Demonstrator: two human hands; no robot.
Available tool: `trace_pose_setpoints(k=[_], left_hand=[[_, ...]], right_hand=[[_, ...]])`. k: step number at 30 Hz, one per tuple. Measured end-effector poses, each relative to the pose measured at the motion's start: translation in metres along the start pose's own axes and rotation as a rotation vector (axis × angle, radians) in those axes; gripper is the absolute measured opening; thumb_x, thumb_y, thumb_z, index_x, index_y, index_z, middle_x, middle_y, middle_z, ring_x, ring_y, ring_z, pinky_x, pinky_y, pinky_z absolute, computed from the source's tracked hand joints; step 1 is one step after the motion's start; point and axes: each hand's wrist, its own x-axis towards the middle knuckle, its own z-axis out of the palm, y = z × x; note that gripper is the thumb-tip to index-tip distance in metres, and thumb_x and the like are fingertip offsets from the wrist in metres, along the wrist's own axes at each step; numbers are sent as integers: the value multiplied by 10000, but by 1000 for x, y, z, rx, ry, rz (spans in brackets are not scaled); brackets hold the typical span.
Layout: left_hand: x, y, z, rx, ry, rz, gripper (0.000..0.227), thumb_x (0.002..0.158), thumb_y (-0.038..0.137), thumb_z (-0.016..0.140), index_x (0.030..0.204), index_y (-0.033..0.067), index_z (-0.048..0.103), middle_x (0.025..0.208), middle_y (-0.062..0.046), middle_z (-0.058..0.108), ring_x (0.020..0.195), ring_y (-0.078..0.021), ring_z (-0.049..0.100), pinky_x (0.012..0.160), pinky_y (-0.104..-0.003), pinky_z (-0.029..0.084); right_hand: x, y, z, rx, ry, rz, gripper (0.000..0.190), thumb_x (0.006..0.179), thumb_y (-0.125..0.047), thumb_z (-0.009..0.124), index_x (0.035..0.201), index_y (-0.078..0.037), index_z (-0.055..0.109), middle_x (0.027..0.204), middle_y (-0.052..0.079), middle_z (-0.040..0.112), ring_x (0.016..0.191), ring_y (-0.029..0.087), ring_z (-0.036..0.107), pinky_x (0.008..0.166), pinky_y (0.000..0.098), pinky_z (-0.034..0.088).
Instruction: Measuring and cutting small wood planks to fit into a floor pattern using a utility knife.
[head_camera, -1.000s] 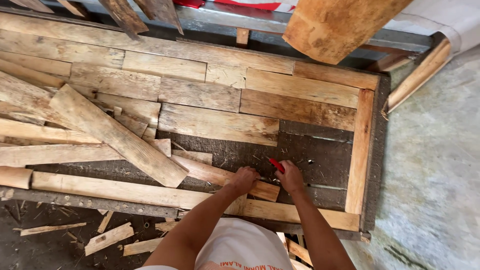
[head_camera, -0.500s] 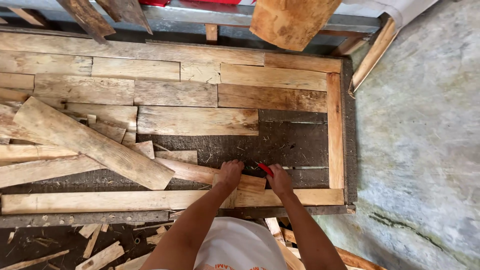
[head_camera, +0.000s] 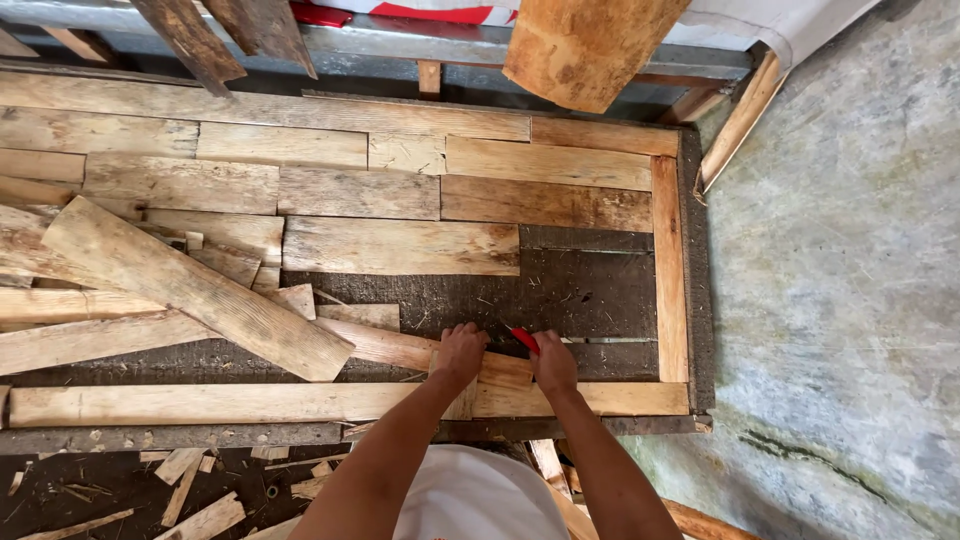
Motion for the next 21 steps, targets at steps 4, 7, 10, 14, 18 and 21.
trace_pose_setpoints(k=[4,7,10,14,18,21], left_hand=[[-9,-1,-6,-34,-11,32,252,1031,222,589,1244,159,708,1178,-86,606,1171,-265,549,1001,-452,415],[-10,-4,-12,-104,40,55,265,1019,253,599,1241,154,705,1166,-80,606,1160,-269,547,994,-453,417],[-8,-6,-26,-162,86,15,254,1009,281,608,1205,156,709,1144,-79,614,1147,-273,558,985,-460,429],[5,-17,-40,-210,227,-39,256,995,286,622,1191,137,692,1156,-87,630,1137,-285,577,986,-487,438],[18,-23,-66,-249,376,-65,276,961,268,654,1200,133,682,1191,-96,638,1175,-318,566,999,-501,442],[32,-30,-83,-250,409,-108,346,950,263,665,1270,130,654,1260,-104,619,1227,-328,544,1013,-512,439]], right_hand=[[-3,1,-1,56,19,4,226,902,-125,702,1127,-112,681,1108,109,624,971,389,646,819,530,519],[-1,6,1,118,15,16,217,927,-145,686,1138,-91,678,1079,132,627,935,388,647,796,525,510],[4,6,1,199,65,17,207,965,-164,652,1148,-67,664,1038,148,653,865,387,653,747,516,508],[17,-16,-25,286,-1,168,271,1042,-263,584,1247,-87,606,884,169,697,692,356,665,639,501,502],[39,-24,-32,434,4,155,407,1016,-244,566,1382,-89,476,859,179,711,623,339,678,567,481,515],[63,-32,-29,461,67,72,447,1011,-201,559,1421,-71,438,910,189,709,672,352,689,595,481,528]])
